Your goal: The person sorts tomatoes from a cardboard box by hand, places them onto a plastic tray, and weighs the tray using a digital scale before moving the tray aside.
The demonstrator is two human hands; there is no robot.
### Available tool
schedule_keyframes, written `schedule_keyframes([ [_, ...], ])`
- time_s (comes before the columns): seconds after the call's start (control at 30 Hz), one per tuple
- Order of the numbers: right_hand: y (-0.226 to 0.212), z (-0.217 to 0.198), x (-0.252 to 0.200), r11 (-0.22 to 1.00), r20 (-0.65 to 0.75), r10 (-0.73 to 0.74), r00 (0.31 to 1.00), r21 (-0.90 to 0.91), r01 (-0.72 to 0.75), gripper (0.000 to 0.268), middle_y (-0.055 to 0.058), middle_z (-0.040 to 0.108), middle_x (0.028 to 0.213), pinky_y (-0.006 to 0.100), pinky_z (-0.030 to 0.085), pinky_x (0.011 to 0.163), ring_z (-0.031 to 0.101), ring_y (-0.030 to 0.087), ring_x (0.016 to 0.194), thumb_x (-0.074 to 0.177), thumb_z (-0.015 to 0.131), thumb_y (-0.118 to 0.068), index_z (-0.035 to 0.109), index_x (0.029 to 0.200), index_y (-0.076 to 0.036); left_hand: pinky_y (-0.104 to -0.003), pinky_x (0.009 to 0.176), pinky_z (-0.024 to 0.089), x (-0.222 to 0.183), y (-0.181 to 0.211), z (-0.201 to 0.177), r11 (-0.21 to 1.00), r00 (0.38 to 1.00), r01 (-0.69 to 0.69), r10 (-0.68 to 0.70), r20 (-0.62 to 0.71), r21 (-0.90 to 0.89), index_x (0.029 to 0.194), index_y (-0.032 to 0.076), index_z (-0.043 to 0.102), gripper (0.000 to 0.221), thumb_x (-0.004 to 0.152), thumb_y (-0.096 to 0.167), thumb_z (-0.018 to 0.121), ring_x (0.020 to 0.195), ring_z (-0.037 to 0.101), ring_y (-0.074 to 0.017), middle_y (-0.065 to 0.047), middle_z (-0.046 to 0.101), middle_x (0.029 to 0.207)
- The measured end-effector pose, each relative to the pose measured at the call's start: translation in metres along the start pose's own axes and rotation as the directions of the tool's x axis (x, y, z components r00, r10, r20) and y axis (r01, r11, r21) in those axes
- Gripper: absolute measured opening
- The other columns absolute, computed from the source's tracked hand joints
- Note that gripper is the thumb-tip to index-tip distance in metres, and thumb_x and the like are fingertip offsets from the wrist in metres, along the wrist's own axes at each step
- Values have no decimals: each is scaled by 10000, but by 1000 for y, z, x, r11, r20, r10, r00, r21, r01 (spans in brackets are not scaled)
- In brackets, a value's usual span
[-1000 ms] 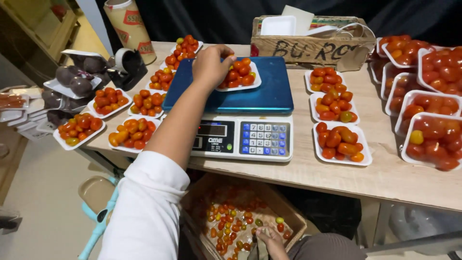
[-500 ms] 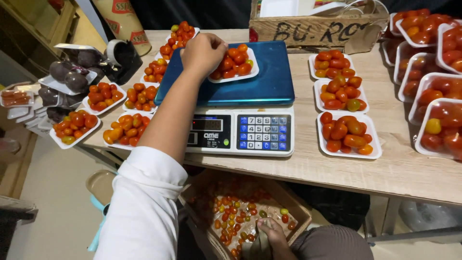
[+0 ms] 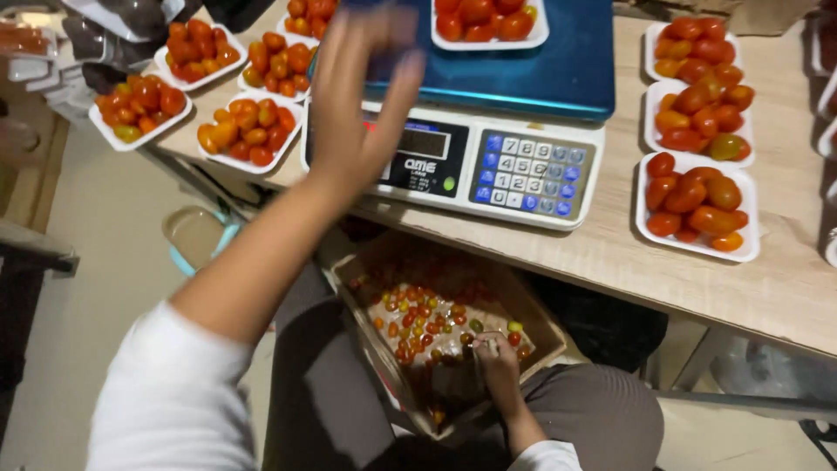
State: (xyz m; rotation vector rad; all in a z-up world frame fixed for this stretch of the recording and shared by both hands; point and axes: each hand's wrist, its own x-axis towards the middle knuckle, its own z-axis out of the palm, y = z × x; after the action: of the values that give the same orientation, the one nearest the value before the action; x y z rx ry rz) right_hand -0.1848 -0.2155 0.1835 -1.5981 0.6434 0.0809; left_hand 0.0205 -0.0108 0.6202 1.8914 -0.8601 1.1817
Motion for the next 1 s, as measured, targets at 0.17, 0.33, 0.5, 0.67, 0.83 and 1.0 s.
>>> schedule_keyframes([
  [0.17,52,6,18,907,3,-392,920,-164,387,90,58,794,947,391,560,897,745,248,977,886,811,-244,790,962,-202,-473,748,489,-170,1,-82,997,974,76,-72,216,-10,952,101,681,218,1026,297,621,795,586,-363,-95,589,867],
  [0.33,8,7,2,737,81,-549,832,-424,527,83,153,763,931,460,528,892,720,352,1004,925,779,-201,783,980,-138,-456,802,475,-316,16,-84,769,729,626,-637,251,134,967,63,630,182,1085,173,546,869,608,-363,-122,587,909],
  [0.5,-21,7,-22,807,108,-398,911,-430,404,384,216,686,1057,523,532,897,674,448,1067,827,836,-150,660,1165,-103,-556,944,485,-371,48,-46,716,620,698,-614,489,15,1220,35,638,202,1066,57,509,1112,603,-485,-199,615,1119],
  [0.67,-5,2,-46,833,243,-322,915,-386,396,1007,263,489,1293,578,456,1058,544,541,1235,566,974,-77,405,1397,-89,-576,965,509,-387,19,0,766,420,609,-532,735,206,1327,129,599,424,940,257,719,1114,633,-440,-166,656,1157],
  [0.83,-3,9,-55,699,364,-131,922,-626,347,501,101,632,1234,516,559,977,672,404,1135,759,867,-226,569,1158,-175,-556,951,527,-461,-39,85,768,-72,318,-564,822,555,1295,211,633,390,928,335,673,1189,607,-360,-89,632,1231],
  [1.0,-12,13,-54,499,471,-21,882,-760,417,313,64,661,1168,490,585,935,710,365,1102,857,737,-362,641,1141,-271,-587,774,558,-546,-64,165,859,-122,63,-499,858,508,1112,95,761,374,820,328,779,1021,661,-398,-160,700,1073],
])
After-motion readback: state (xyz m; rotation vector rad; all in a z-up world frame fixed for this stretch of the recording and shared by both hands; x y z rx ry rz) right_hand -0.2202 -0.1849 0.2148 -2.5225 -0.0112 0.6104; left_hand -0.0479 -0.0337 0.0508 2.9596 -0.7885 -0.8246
